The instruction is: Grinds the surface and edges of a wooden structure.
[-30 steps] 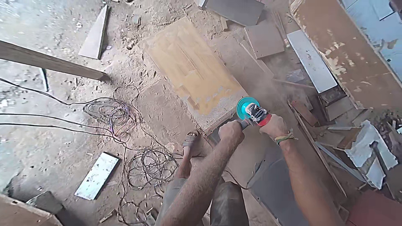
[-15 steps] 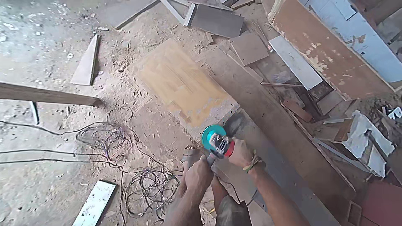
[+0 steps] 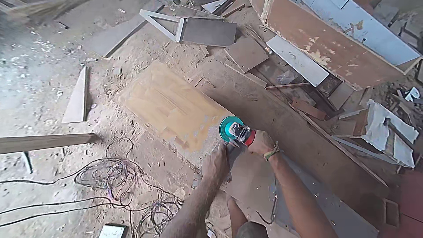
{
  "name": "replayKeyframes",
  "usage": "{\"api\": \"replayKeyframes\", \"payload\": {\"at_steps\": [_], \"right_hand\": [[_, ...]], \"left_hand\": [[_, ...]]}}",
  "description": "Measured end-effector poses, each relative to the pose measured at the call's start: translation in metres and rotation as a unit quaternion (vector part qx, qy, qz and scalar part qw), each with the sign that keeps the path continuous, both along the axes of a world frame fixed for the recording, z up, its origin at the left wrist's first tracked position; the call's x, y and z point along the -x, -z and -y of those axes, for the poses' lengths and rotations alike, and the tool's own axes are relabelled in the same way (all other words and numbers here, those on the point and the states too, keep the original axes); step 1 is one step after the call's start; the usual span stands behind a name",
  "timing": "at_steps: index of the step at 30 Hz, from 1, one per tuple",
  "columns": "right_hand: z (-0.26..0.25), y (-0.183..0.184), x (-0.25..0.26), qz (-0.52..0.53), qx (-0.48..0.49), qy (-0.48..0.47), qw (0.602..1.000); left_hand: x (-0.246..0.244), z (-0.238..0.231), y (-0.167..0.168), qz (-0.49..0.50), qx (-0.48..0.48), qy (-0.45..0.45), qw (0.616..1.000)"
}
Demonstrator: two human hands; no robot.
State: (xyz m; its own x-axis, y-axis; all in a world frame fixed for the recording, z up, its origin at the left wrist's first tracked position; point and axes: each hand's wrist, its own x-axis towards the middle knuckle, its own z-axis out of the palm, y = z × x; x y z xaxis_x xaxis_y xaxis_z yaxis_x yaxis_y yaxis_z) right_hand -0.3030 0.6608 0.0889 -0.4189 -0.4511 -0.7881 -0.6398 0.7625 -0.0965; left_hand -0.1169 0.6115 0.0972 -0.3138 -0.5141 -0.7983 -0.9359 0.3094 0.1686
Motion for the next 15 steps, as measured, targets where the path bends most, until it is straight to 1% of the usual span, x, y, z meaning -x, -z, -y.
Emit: {"api": "replayKeyframes", "payload": {"at_steps": [4,7,10,12,15], "right_hand": [[0.007,-0.004,-0.001,0.019,-0.004,-0.016,1.0],[-0.008,-0.001,-0.012,0.05,-0.011,-0.041,0.998],[-0.018,-0.001,-0.019,0.073,-0.012,-0.066,0.995],[-0.019,-0.002,-0.013,0.07,-0.015,-0.066,0.995],[-0.007,-0.005,0.005,0.041,-0.019,-0.037,0.998]], "left_hand": [[0.002,0.007,-0.002,0.039,-0.014,-0.005,0.999],[-0.012,-0.013,-0.006,0.06,-0.016,-0.011,0.998],[-0.021,-0.029,-0.003,0.087,-0.027,-0.025,0.996],[-0.015,-0.031,0.0,0.085,-0.031,-0.028,0.995],[0.005,-0.015,0.004,0.057,-0.027,-0.024,0.998]]}}
